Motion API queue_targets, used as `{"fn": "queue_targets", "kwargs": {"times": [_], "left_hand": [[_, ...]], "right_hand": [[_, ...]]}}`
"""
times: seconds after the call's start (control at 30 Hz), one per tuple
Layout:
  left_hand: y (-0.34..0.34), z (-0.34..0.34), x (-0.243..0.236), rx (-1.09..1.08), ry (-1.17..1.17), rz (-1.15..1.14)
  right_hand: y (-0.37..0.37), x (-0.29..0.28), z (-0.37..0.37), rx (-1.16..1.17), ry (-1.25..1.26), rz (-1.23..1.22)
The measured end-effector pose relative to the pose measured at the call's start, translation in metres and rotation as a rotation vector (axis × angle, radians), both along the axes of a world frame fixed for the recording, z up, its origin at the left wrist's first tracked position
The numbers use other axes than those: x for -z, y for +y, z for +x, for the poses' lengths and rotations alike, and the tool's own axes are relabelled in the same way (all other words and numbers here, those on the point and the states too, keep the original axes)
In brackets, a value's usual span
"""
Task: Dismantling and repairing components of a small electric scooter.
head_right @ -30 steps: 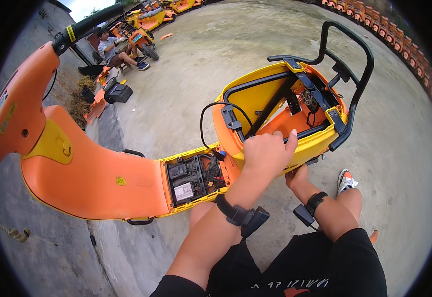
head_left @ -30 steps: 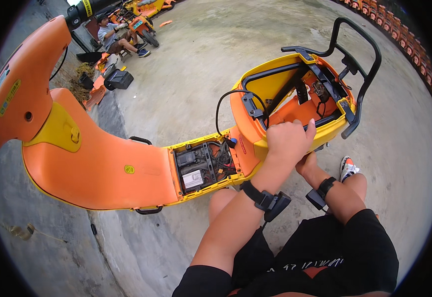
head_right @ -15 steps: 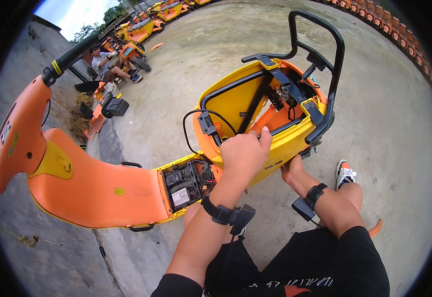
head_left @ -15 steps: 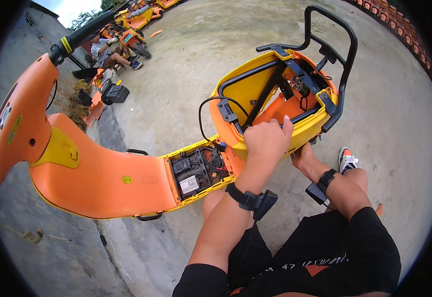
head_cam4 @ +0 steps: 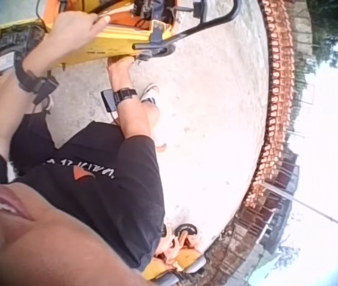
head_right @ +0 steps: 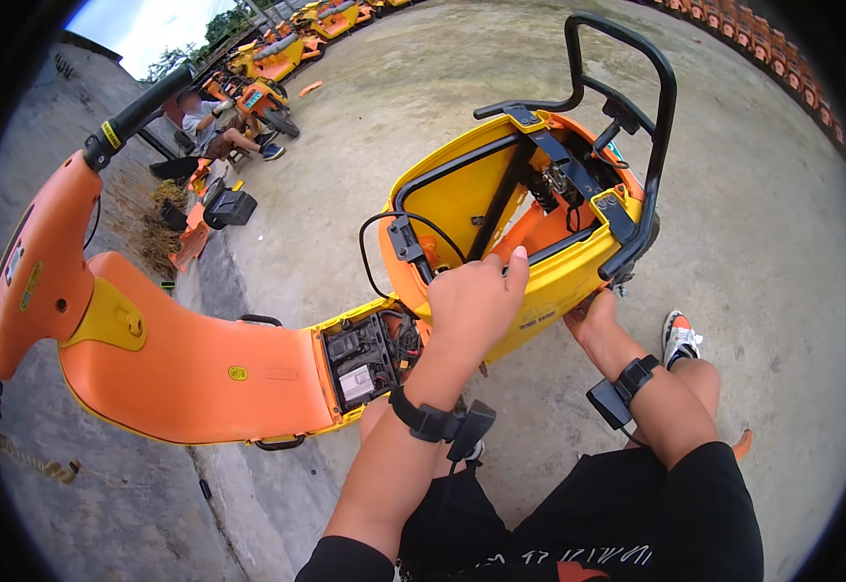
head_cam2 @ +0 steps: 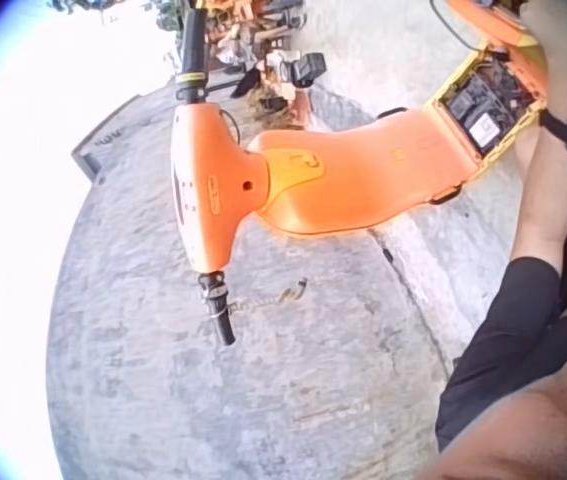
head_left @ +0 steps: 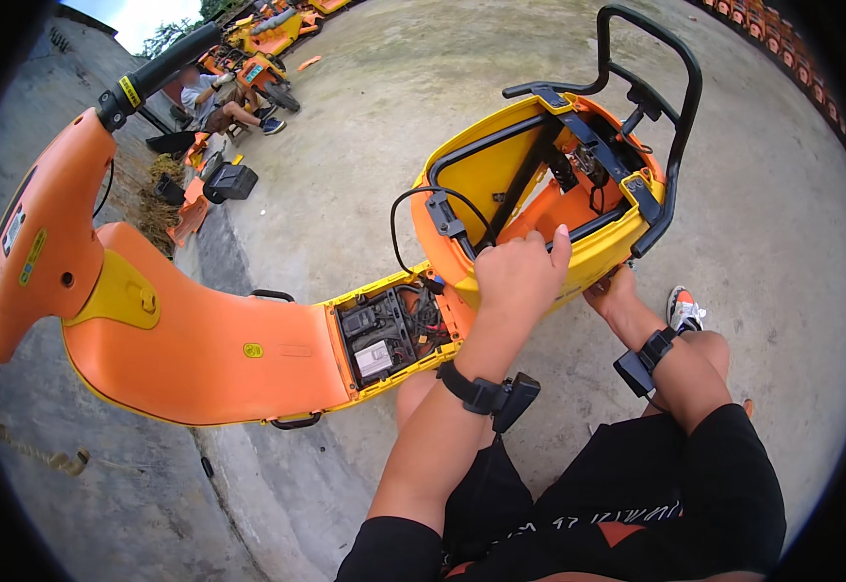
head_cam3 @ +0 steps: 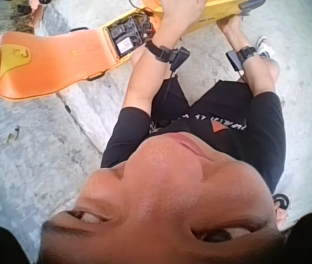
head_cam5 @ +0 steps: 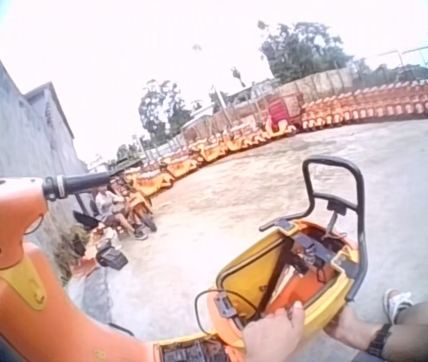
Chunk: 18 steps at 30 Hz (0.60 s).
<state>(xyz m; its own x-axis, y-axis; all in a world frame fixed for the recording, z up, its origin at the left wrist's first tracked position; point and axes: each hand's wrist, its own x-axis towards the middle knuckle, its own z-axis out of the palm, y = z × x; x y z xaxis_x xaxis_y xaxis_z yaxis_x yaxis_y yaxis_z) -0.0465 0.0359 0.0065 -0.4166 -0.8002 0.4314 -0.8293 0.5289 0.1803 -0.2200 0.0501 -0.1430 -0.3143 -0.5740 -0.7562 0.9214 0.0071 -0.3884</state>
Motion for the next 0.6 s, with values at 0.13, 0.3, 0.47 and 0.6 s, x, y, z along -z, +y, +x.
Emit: {"fn": "queue_targets", "kwargs": {"times": [0.13, 0.3, 0.47, 0.6], "left_hand": [[0.001, -0.001, 0.000, 0.012, 0.016, -0.012], [0.002, 0.000, -0.003, 0.016, 0.018, 0.029], [0.003, -0.005, -0.007, -0.021, -0.027, 0.067], [0.003, -0.006, -0.011, -0.043, -0.083, 0.171]], "right_hand": [[0.006, -0.001, -0.007, -0.028, 0.002, 0.010], [0.005, 0.005, -0.006, -0.089, 0.106, -0.028], [0.001, 0.020, -0.005, -0.088, 0.125, -0.193], [0.005, 0.005, -0.006, -0.118, 0.112, -0.045]]}}
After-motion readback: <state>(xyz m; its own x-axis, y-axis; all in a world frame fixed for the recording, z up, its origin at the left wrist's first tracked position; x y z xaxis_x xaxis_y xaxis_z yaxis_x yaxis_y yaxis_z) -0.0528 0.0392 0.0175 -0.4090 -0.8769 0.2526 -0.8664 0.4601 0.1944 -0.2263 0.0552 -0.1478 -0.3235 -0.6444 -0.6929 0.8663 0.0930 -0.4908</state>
